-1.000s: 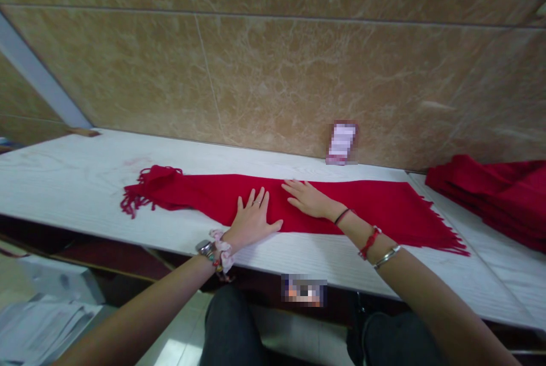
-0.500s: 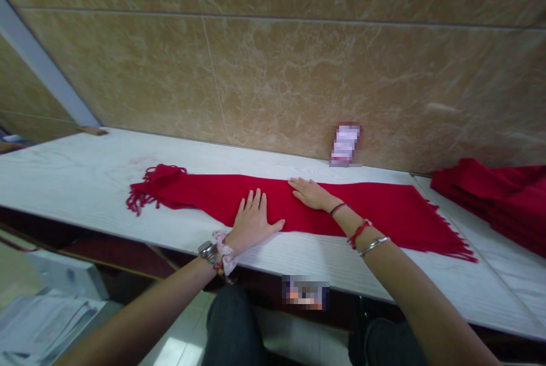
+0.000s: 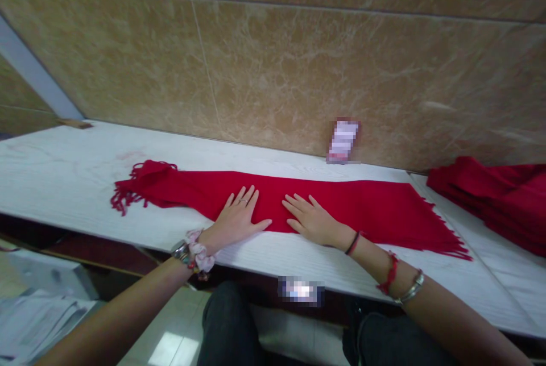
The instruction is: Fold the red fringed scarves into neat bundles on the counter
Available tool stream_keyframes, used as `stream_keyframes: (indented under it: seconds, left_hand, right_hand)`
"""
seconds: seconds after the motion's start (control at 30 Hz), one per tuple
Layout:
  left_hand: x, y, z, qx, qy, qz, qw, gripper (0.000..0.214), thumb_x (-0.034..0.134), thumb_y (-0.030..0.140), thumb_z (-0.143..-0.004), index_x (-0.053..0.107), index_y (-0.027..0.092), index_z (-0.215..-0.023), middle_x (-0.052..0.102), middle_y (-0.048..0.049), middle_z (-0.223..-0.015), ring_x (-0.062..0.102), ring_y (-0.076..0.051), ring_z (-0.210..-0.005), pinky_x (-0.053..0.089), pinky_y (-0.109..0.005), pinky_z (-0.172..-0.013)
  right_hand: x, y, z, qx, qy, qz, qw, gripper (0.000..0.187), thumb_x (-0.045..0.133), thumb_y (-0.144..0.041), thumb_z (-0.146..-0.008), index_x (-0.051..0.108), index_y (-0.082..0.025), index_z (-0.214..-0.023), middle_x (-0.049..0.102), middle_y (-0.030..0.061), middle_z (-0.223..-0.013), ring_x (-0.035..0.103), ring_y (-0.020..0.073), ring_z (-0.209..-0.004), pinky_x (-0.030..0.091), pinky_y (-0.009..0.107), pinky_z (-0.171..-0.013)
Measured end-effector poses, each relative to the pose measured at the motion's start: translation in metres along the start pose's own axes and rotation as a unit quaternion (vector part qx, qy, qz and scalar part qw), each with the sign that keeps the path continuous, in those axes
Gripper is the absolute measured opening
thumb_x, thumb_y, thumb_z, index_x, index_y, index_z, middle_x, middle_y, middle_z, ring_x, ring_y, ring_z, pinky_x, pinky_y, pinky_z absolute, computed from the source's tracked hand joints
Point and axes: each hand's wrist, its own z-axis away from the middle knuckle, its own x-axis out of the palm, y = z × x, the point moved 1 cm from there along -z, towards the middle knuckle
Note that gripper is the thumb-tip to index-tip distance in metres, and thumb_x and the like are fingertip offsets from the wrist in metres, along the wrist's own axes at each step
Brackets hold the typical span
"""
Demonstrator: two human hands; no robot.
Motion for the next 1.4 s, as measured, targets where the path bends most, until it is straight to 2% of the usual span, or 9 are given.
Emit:
stream_keyframes:
  seconds: [0.2,0.4,0.53,0.63,0.7,0.8,0.97,1.2,1.4]
  left_hand:
    - [0.001,-0.003,-0.004,-0.001,-0.027,0.010,1.000,0.093,0.032,0.069,-0.077,0.022,0.004,-0.142,0.017,-0.0167,-0.148,0.013,-0.031,-0.137,0.015,-0.047,-0.109]
    - [-0.017,0.001,-0.004,-0.004,-0.113,0.028,0.993,0.100,0.028,0.074,-0.073,0.012,0.005,-0.144,0.007,-0.0176,-0.149,0.003,-0.031,-0.138,0.010,-0.046,-0.109]
    - [-0.027,0.000,-0.009,-0.001,-0.174,0.039,0.984,0.106,0.032,0.077,-0.069,0.007,0.005,-0.144,0.000,-0.0183,-0.149,-0.002,-0.032,-0.137,0.009,-0.048,-0.108]
    - [-0.033,-0.005,-0.026,0.008,-0.164,0.047,0.985,0.093,0.030,0.071,-0.076,0.013,0.009,-0.144,0.000,-0.0161,-0.150,-0.003,-0.032,-0.137,0.010,-0.049,-0.108]
    - [-0.037,-0.007,-0.048,0.037,-0.131,0.057,0.989,0.080,0.030,0.062,-0.081,0.022,0.010,-0.142,0.006,-0.0158,-0.150,0.002,-0.031,-0.138,0.013,-0.045,-0.108]
    - [-0.041,-0.005,-0.088,0.131,-0.092,0.091,0.983,0.064,0.039,0.046,-0.082,0.038,0.009,-0.135,0.030,-0.0160,-0.144,0.025,-0.025,-0.134,0.021,-0.032,-0.106]
    - [-0.038,0.004,-0.145,0.173,-0.116,0.159,0.965,0.043,0.050,0.031,-0.075,0.058,0.012,-0.113,0.059,-0.0106,-0.118,0.053,-0.020,-0.107,0.035,-0.024,-0.092]
    - [-0.028,0.016,-0.175,0.184,-0.159,0.195,0.950,0.037,0.056,0.037,-0.068,0.063,0.013,-0.095,0.065,-0.0014,-0.077,0.055,-0.013,-0.069,0.037,-0.019,-0.060]
    - [-0.030,0.025,-0.183,0.215,-0.202,0.219,0.930,0.025,0.059,0.036,-0.062,0.063,0.015,-0.074,0.061,0.0015,-0.068,0.051,-0.012,-0.065,0.035,-0.018,-0.058]
  right_hand:
    - [-0.004,0.002,-0.003,0.017,-0.022,-0.030,0.999,0.063,0.033,-0.049,-0.090,0.025,-0.014,-0.142,0.024,0.0107,-0.148,0.019,0.0264,-0.135,0.015,0.053,-0.108]
    - [-0.008,-0.001,-0.002,0.029,-0.032,-0.055,0.998,0.079,0.038,-0.062,-0.083,0.023,-0.013,-0.143,0.022,0.0123,-0.148,0.017,0.0282,-0.136,0.012,0.054,-0.108]
    - [-0.012,0.002,0.007,0.034,0.013,-0.079,0.996,0.083,0.041,-0.063,-0.081,0.021,-0.012,-0.143,0.022,0.0152,-0.148,0.015,0.0289,-0.136,0.013,0.055,-0.108]
    - [-0.016,0.002,0.022,0.055,0.073,-0.074,0.993,0.070,0.046,-0.051,-0.084,0.031,-0.011,-0.140,0.029,0.0169,-0.145,0.022,0.0280,-0.135,0.020,0.051,-0.108]
    - [-0.016,-0.002,0.032,0.051,0.093,-0.054,0.993,0.057,0.051,-0.039,-0.085,0.043,-0.011,-0.133,0.036,0.0179,-0.141,0.031,0.0271,-0.131,0.029,0.046,-0.105]
    - [-0.015,-0.014,0.041,0.010,0.101,-0.008,0.995,0.040,0.051,-0.025,-0.086,0.053,-0.013,-0.124,0.047,0.0161,-0.133,0.044,0.0245,-0.121,0.040,0.039,-0.098]
    - [-0.016,-0.034,0.037,-0.043,0.093,0.092,0.991,0.027,0.046,-0.016,-0.089,0.058,-0.014,-0.113,0.062,0.0116,-0.103,0.057,0.0186,-0.092,0.048,0.032,-0.076]
    - [-0.020,-0.054,0.022,-0.027,0.043,0.166,0.985,0.015,0.050,-0.006,-0.084,0.059,-0.010,-0.095,0.062,0.0095,-0.084,0.056,0.0191,-0.075,0.044,0.028,-0.056]
    - [-0.013,-0.054,0.014,0.002,0.075,0.159,0.984,0.013,0.048,-0.007,-0.085,0.059,-0.013,-0.088,0.060,0.0081,-0.080,0.055,0.0199,-0.077,0.042,0.031,-0.060]
